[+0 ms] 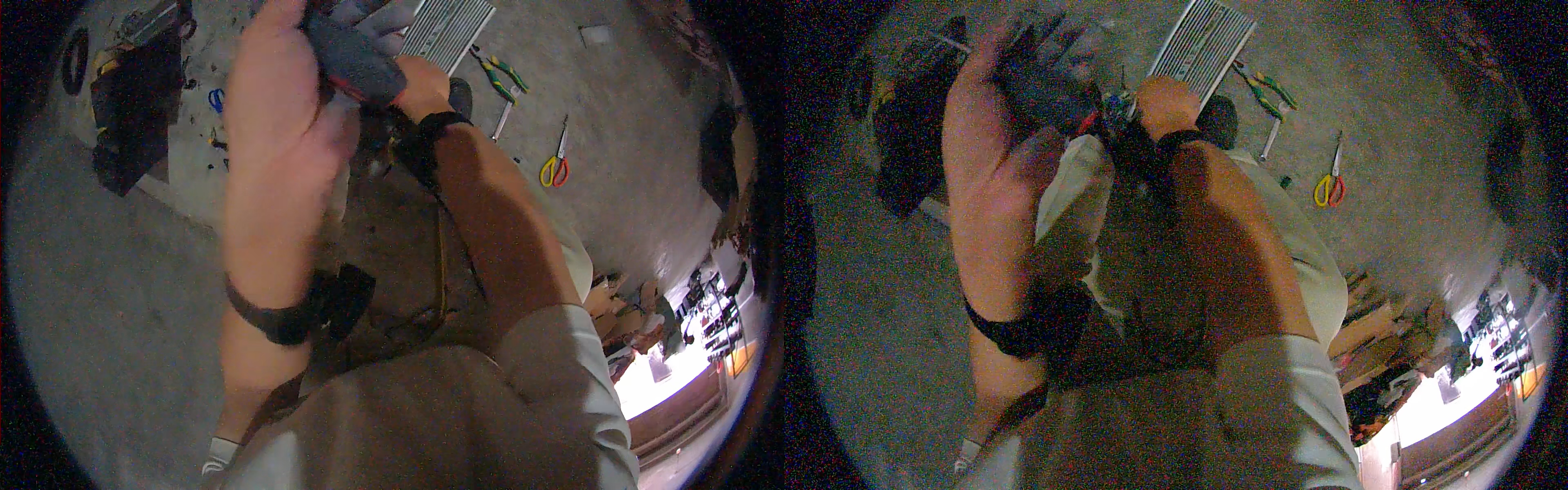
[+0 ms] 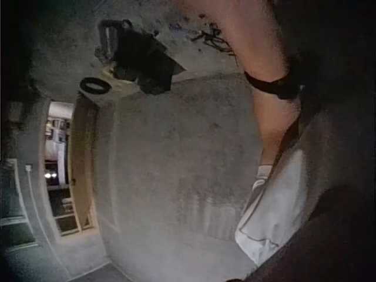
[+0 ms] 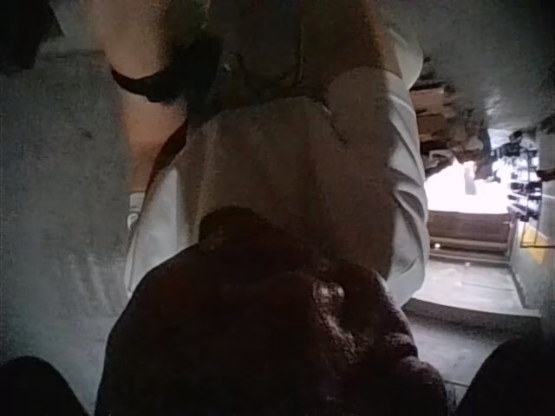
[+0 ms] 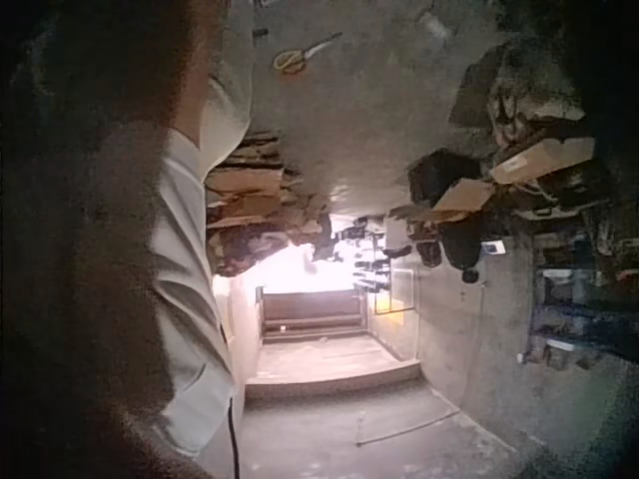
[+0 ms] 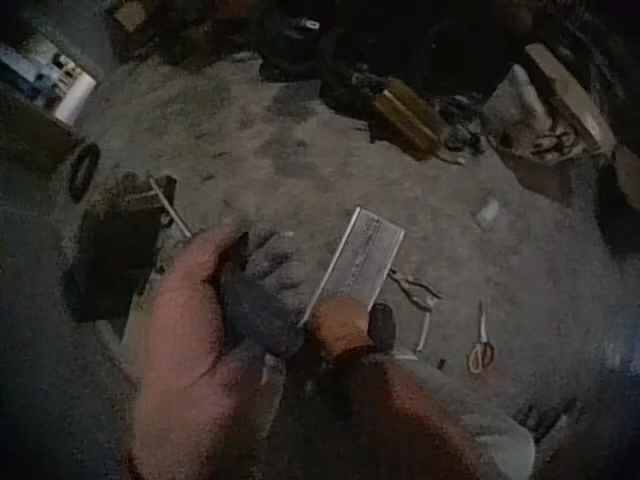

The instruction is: Repairing an electronic component using various tools.

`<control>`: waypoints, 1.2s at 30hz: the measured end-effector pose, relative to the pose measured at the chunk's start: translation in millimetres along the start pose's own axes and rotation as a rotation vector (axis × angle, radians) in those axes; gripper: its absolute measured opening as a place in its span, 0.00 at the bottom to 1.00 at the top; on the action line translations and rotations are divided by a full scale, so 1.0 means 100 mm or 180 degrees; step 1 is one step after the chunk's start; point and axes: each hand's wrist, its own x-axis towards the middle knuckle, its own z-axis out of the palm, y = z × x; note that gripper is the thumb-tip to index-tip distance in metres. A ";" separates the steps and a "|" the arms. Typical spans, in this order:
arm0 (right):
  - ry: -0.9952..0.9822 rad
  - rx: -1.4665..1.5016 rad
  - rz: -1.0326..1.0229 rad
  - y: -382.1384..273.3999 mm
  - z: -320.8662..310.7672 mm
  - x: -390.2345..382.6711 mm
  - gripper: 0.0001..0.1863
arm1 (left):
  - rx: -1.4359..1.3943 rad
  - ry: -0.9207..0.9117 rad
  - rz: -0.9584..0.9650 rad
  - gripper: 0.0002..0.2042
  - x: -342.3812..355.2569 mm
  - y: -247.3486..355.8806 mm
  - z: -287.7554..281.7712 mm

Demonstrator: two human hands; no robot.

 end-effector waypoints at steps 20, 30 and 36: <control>-0.0463 -0.0152 -0.0185 0.41 0.21 0.21 0.16 | -0.0514 -0.0072 0.0029 0.13 0.14 -0.01 -0.18; -0.1227 0.0003 -0.0107 0.65 0.22 0.37 0.21 | -0.0695 -0.0134 0.0125 0.12 0.29 0.03 -0.18; -0.1069 -0.0303 0.0037 0.59 0.00 0.31 0.25 | -0.0750 -0.0144 0.0159 0.12 0.17 0.22 -0.12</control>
